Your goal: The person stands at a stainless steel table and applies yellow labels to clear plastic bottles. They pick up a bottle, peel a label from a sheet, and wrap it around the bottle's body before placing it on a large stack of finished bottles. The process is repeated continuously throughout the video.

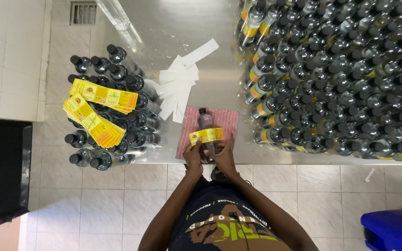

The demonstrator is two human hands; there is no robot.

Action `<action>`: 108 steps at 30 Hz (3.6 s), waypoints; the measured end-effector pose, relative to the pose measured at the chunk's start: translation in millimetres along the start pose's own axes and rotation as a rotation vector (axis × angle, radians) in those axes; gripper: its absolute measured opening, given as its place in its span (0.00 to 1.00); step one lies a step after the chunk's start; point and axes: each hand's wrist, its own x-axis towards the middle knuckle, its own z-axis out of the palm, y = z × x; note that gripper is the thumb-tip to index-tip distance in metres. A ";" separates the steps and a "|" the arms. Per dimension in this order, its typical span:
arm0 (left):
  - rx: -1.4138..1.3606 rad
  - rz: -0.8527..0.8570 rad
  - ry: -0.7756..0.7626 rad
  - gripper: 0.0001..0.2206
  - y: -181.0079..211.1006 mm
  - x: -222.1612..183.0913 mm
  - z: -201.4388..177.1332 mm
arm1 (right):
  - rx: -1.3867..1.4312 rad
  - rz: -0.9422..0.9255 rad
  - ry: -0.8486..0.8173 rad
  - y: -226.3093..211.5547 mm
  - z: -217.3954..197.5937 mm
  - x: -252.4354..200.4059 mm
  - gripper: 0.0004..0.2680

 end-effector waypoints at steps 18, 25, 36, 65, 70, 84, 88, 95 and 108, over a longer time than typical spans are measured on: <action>-0.312 0.361 -1.166 0.40 210.0 -32.9 32.4 | 0.597 -0.285 -0.490 -125.4 -43.3 -85.8 0.37; 0.043 0.470 -1.178 0.23 251.7 -115.6 40.1 | 0.270 -0.481 -0.325 -105.9 -31.9 -39.0 0.39; 0.314 0.596 -0.886 0.21 228.1 -139.0 47.3 | -0.099 -0.887 0.173 -161.7 -8.8 -28.1 0.38; 0.117 0.079 -1.066 0.36 261.6 -86.9 54.4 | 0.328 -0.133 -0.371 -54.2 -52.5 -58.7 0.32; -0.114 -0.025 -0.856 0.39 187.8 -67.7 67.3 | 0.729 -0.001 -0.628 -56.8 -24.4 -58.8 0.41; 0.093 0.055 -0.264 0.31 194.4 -105.5 91.1 | -0.312 -0.554 -0.085 -126.6 -25.2 -87.6 0.24; -0.320 -0.053 -0.318 0.29 177.7 -82.0 101.4 | -0.552 -0.551 -0.044 -119.0 -33.3 -78.5 0.38; -0.363 0.151 -0.245 0.29 152.7 -68.9 107.4 | -0.739 -0.343 -0.202 -118.1 -49.9 -70.4 0.45; 0.645 0.402 -0.703 0.44 219.6 -85.3 115.0 | 0.056 -0.194 -0.259 -99.7 -74.3 -29.4 0.51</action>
